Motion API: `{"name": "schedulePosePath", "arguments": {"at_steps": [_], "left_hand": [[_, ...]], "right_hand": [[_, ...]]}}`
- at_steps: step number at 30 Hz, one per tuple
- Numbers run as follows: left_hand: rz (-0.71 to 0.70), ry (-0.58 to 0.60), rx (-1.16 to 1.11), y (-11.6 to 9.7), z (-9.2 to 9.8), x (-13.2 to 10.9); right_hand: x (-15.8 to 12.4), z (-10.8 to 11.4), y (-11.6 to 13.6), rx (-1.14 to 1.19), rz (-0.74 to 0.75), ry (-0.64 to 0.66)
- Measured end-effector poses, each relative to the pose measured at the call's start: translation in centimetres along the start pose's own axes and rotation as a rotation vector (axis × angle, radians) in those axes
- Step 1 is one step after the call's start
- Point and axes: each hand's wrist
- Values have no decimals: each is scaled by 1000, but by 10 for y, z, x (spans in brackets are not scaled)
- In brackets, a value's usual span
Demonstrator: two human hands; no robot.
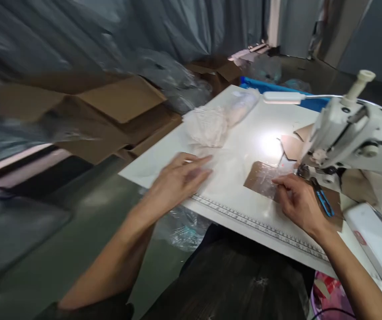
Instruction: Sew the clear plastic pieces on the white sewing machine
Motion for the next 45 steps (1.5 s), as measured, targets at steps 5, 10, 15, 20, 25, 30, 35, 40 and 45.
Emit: {"name": "schedulePosePath", "arguments": {"at_steps": [5,10,15,20,25,30,35,40,45], "left_hand": [[-251,-164,222,-25,-10,15],[-652,196,74,-60,-57,50],[-788,383,-12,-73,-96,83],[-851,511,16,-71,-119,120],[-910,673,-105,-63,-130,165],[-932,569,-110,-56,-119,172],[-962,493,-293,-46,-92,127],[-991,619,-472,-41,-87,91],[-985,555,-484,-46,-89,91]], "right_hand": [[-22,33,-38,-307,28,-115],[-21,25,-51,-347,96,-57],[-20,25,-56,-453,112,-28],[-14,22,-63,-561,152,-28],[-10,11,-64,-666,98,-97],[-13,7,-67,-636,104,-151],[-14,8,-70,-597,131,-168],[-15,9,-68,-583,126,-157],[-16,10,-66,-554,137,-154]]}}
Point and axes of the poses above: each hand's wrist, its own x-axis towards the middle knuckle, its own z-axis out of the back of the hand, y = z × x, and after that the axes turned 9 degrees about -z, right-handed
